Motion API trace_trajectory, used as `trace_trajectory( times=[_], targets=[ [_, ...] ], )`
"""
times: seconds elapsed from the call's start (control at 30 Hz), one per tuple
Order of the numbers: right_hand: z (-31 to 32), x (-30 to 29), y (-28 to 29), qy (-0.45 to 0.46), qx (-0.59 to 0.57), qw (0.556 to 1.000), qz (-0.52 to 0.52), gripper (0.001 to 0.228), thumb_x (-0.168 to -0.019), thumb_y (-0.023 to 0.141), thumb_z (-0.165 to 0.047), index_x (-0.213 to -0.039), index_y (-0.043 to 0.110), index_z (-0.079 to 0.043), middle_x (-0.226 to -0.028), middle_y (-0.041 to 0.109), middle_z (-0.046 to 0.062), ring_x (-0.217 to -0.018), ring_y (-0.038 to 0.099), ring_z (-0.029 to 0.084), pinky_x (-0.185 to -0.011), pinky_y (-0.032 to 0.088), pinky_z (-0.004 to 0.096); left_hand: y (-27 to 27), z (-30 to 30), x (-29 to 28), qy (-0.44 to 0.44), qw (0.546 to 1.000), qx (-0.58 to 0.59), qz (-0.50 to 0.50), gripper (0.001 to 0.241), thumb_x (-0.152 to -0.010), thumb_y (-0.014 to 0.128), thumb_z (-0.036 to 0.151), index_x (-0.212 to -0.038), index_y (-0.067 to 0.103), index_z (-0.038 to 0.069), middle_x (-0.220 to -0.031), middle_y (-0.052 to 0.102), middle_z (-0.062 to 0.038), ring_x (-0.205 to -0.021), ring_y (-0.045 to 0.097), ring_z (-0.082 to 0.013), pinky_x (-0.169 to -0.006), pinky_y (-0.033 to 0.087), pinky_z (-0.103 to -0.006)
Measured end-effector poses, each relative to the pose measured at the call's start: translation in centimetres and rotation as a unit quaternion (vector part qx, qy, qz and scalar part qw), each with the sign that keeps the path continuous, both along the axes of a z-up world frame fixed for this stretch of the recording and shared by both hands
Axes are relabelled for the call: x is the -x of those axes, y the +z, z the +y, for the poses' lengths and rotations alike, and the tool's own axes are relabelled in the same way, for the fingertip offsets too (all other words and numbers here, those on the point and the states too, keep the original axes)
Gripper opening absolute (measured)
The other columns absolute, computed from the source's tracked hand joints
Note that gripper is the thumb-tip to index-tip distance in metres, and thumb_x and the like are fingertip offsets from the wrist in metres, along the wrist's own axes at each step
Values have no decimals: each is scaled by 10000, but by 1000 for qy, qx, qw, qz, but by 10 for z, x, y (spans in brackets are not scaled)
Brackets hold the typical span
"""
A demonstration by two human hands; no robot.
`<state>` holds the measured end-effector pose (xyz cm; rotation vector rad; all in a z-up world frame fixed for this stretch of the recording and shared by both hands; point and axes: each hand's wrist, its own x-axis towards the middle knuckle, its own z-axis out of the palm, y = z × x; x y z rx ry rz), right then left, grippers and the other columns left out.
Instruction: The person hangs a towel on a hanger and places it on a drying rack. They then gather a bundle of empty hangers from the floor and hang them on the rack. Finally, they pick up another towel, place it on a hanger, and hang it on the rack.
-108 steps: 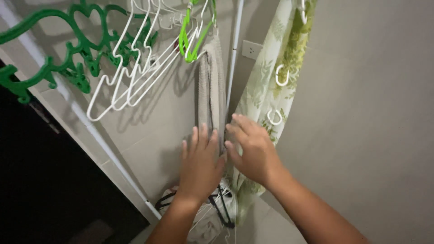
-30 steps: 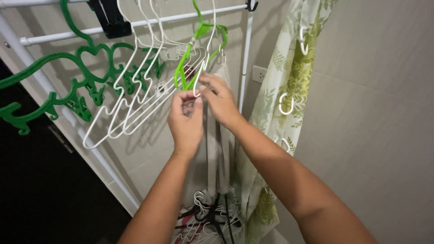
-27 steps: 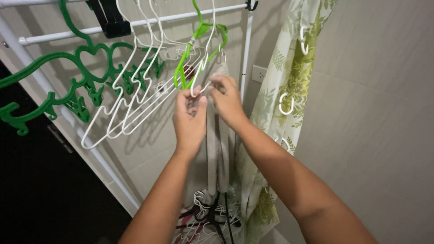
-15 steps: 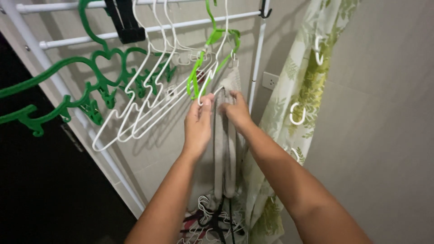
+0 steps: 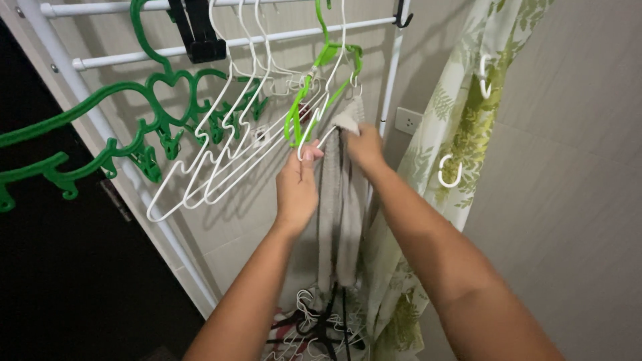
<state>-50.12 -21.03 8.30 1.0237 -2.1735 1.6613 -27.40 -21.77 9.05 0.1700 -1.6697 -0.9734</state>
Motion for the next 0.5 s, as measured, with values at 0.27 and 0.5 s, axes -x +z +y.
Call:
trace_trajectory(
  times=[0.27,0.5],
  targets=[
    [38,-37,91,91,175,975,101,196,-945,642,-187,-1007,740,-29,-855,738,88,-794,676,161,-723,530,341,11,17,-3,54,996,1,-64,274,-1088,449,239,-1084,634,36,-1248,747,-139,-934,717,-297,-846,535,-382],
    [68,-73,85,134,228,964,17,193,-945,658,-199,-990,733,-27,-830,672,37,-769,590,116,-689,486,320,-13,5,12,62,996,58,37,251,-1117,484,203,-1102,688,56,-1082,700,-136,-990,676,-259,-885,532,-365]
  ],
)
